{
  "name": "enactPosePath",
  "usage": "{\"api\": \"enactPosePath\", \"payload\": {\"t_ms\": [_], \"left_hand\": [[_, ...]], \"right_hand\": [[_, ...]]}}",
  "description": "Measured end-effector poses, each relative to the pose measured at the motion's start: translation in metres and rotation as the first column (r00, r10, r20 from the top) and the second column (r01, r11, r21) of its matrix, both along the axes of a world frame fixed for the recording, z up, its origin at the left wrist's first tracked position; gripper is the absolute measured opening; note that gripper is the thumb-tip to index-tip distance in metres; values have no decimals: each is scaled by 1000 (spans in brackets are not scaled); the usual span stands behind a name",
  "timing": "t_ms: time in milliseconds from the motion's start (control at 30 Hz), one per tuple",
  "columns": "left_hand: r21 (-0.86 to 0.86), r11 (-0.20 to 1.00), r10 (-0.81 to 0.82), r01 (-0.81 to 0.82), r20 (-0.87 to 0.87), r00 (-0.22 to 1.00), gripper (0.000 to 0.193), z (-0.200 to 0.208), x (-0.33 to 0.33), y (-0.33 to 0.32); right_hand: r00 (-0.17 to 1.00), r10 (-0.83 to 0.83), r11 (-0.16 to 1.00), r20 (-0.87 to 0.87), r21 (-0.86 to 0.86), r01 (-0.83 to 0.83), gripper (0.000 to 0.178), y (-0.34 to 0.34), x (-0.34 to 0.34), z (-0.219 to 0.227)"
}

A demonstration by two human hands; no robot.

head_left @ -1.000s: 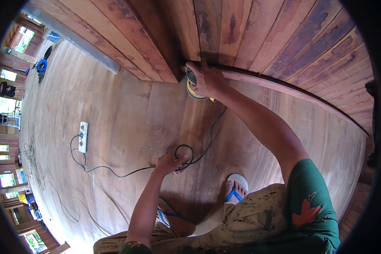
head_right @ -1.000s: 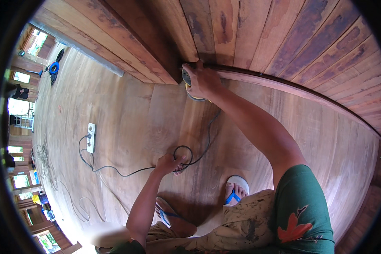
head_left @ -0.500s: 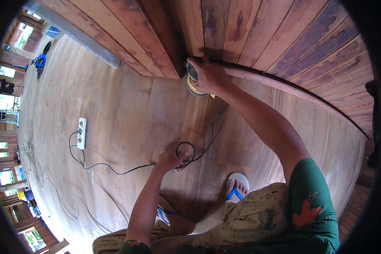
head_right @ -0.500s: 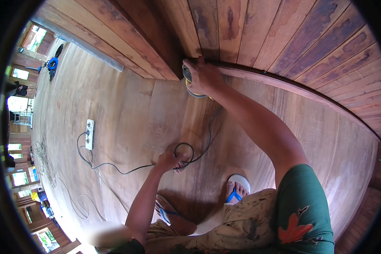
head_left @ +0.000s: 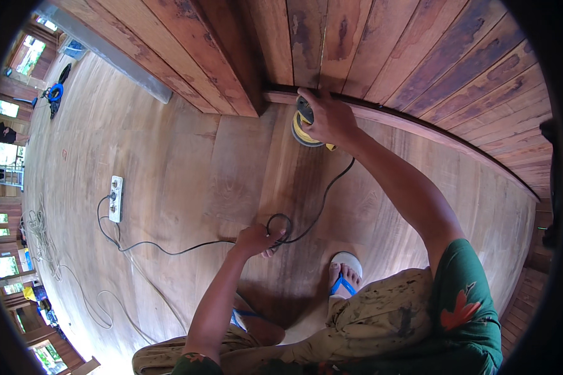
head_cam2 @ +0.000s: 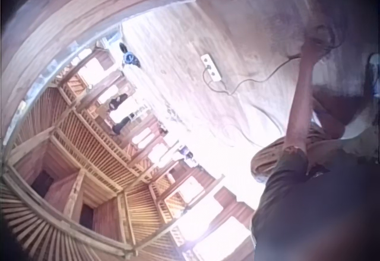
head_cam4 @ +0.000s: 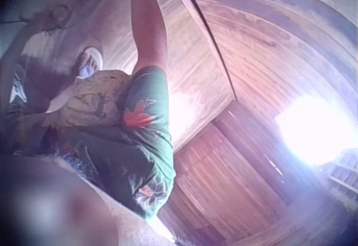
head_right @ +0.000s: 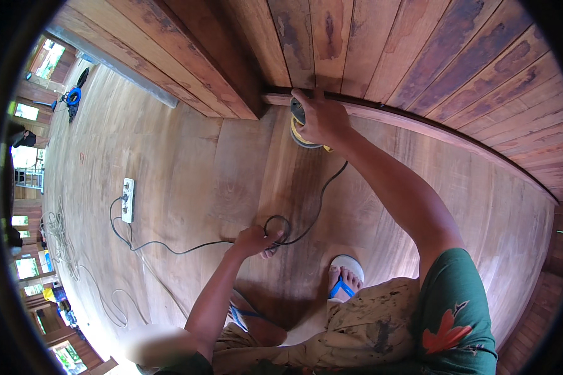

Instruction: The person kneels and uses an orbital sander to smooth a wooden floor near a wall. They move the sander along the floorboards and occasionally adjust the power cord to maintain access to the work area.

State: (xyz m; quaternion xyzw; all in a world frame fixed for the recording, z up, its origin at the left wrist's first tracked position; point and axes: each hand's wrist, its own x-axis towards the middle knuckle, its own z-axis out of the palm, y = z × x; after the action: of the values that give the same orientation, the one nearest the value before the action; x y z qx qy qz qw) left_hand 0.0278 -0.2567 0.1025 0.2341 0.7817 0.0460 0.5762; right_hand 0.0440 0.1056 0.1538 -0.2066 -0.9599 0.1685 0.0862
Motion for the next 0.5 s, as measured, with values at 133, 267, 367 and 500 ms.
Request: {"api": "enactPosePath", "payload": {"t_ms": [133,267,367,500], "left_hand": [[44,992,-115,120,-96,989,76,-1,23,10],[43,997,-60,61,-22,998,77,-6,34,13],[67,991,-107,115,-107,988,77,-14,33,10],[82,992,-90,99,-107,990,76,-23,30,5]], "right_hand": [[998,-12,998,-60,64,16,79,4,14,0],[998,-37,998,-48,52,39,80,10,27,1],[998,-45,999,-40,23,46,80,16,38,1],[996,-85,996,14,9,85,83,23,51,2]]}}
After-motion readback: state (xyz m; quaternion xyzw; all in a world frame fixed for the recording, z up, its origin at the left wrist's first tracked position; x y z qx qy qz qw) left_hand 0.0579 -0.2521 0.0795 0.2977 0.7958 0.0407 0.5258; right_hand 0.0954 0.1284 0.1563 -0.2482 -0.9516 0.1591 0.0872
